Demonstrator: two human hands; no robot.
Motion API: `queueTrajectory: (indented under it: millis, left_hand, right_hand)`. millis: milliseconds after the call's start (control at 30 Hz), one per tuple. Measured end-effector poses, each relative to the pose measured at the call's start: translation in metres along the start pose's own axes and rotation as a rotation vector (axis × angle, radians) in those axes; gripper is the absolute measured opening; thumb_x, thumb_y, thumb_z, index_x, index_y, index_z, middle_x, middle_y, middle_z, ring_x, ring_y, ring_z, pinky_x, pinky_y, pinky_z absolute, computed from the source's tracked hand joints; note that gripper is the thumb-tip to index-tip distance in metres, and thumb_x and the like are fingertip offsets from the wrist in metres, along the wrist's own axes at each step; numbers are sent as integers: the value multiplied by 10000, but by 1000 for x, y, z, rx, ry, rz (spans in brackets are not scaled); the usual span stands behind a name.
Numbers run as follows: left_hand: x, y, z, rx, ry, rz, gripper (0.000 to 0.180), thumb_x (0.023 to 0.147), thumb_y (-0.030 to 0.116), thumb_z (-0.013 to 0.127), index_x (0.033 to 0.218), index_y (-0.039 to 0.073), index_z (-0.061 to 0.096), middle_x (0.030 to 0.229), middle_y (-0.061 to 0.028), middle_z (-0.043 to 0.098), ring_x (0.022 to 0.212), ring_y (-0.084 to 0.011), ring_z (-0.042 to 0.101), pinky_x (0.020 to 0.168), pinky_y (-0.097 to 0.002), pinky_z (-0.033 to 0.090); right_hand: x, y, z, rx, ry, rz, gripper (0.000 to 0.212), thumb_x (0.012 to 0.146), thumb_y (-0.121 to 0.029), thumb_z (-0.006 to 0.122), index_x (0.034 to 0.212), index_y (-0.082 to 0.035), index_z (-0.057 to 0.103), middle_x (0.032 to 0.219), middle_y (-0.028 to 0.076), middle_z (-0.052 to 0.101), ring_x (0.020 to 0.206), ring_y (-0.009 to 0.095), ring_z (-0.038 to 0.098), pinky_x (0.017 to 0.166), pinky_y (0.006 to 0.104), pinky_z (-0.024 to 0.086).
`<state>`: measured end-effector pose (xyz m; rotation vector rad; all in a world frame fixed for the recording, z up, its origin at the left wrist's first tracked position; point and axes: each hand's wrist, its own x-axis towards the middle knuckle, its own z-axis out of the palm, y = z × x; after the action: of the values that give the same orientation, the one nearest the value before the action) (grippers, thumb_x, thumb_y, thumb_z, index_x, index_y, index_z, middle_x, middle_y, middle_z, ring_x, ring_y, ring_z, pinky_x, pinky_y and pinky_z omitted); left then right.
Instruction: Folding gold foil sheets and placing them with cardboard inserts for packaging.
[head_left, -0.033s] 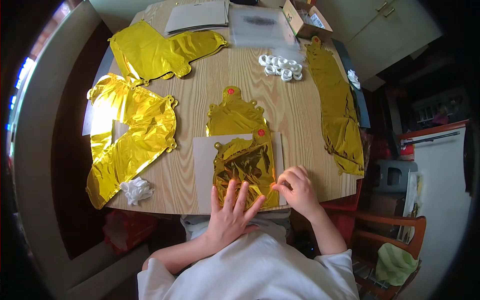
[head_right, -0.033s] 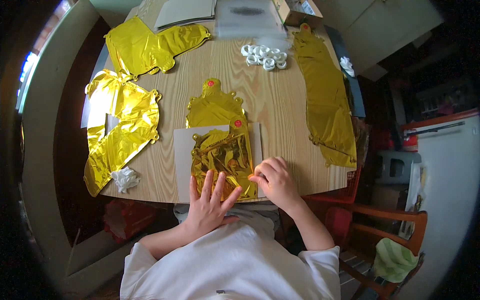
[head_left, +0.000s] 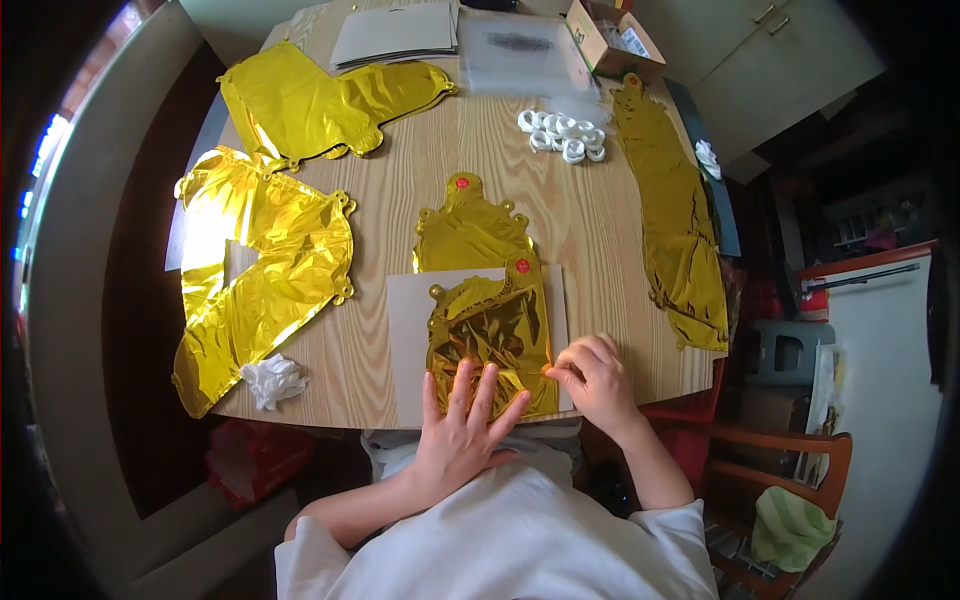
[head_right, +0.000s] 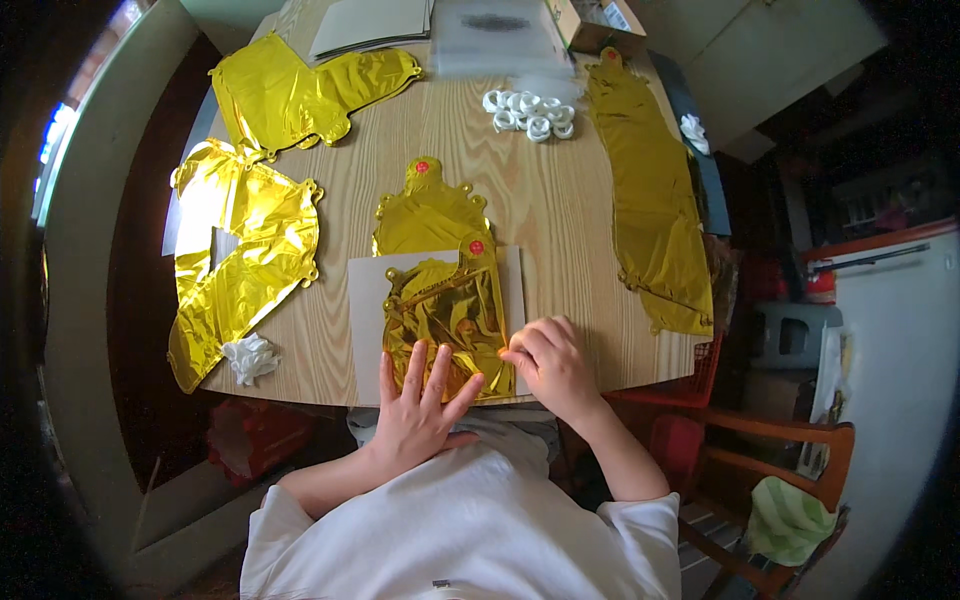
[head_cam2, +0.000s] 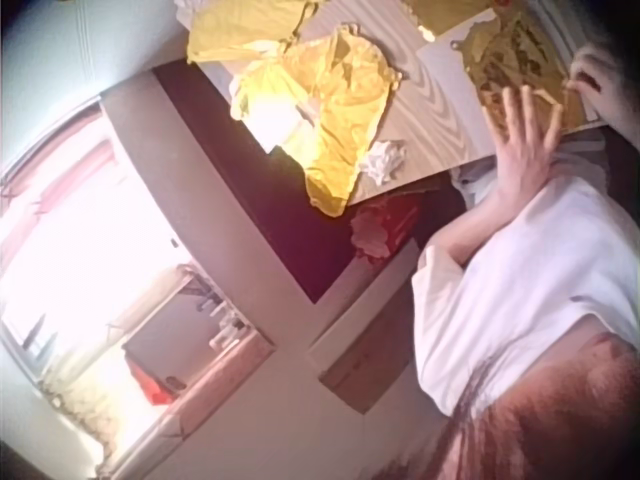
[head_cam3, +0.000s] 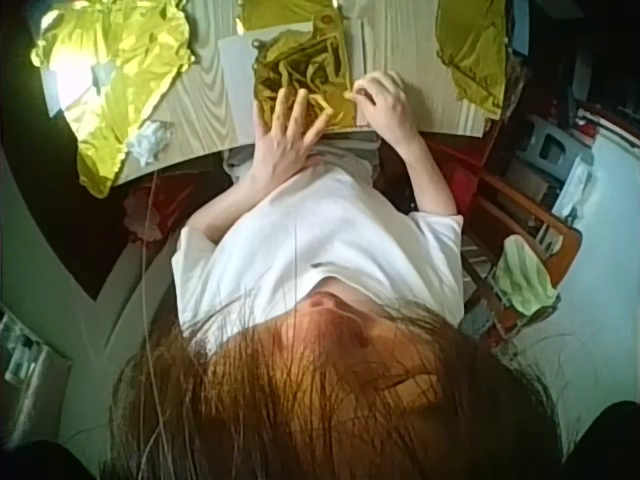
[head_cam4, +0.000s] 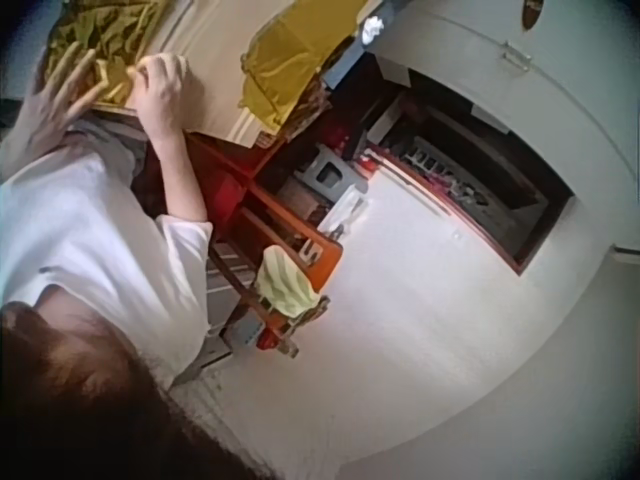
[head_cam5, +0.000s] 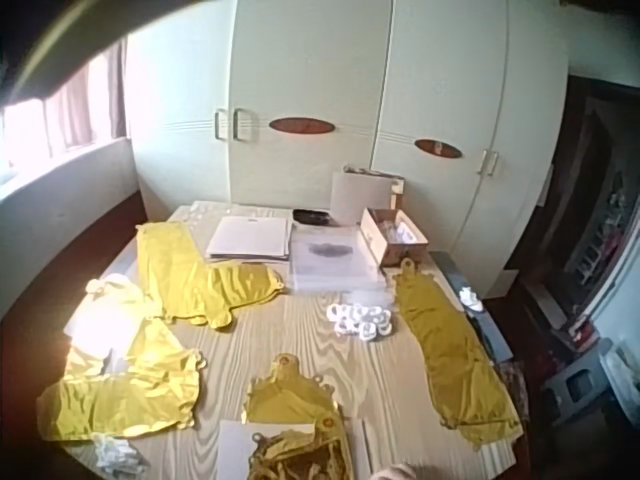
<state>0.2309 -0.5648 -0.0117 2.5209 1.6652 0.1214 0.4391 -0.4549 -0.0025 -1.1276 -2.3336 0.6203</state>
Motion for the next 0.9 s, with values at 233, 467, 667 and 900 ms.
queueTrajectory:
  millis: [233, 467, 667, 900]
  left_hand:
    - [-1, 1, 0, 19, -23, -23, 1012, 658, 711, 656, 1510, 283, 319, 1526, -178, 334, 1411, -426, 286, 1036, -743, 229]
    - [0, 0, 0, 23, -19, -4, 1014, 657, 725, 645, 1504, 260, 339, 1508, -217, 338, 1396, -468, 283, 1047, -766, 160]
    - [-1, 1, 0, 45, -12, -4, 1024, 650, 741, 641, 1503, 262, 340, 1510, -219, 338, 1399, -475, 279, 1049, -765, 153]
    - [-2, 1, 4, 41, -10, 0, 1032, 651, 742, 644, 1508, 260, 331, 1519, -216, 329, 1399, -480, 274, 1044, -770, 150]
  right_hand:
    - [-34, -14, -3, -288, -109, -460, 369, 836, -284, 711, 1167, -120, 689, 1223, -2, 646, 1220, 154, 556, 1114, 425, 321]
    - [-30, -5, -5, -232, -243, -330, 456, 879, -311, 660, 1256, -55, 633, 1322, 81, 611, 1325, 216, 493, 1181, 518, 200]
    - [13, 6, -1, -327, -209, -327, 444, 900, -275, 631, 1258, -12, 620, 1340, 128, 591, 1317, 251, 500, 1153, 518, 269]
    - [67, 42, 4, -392, -177, -347, 531, 908, -348, 630, 1355, -71, 552, 1425, 105, 519, 1375, 257, 423, 1156, 536, 250]
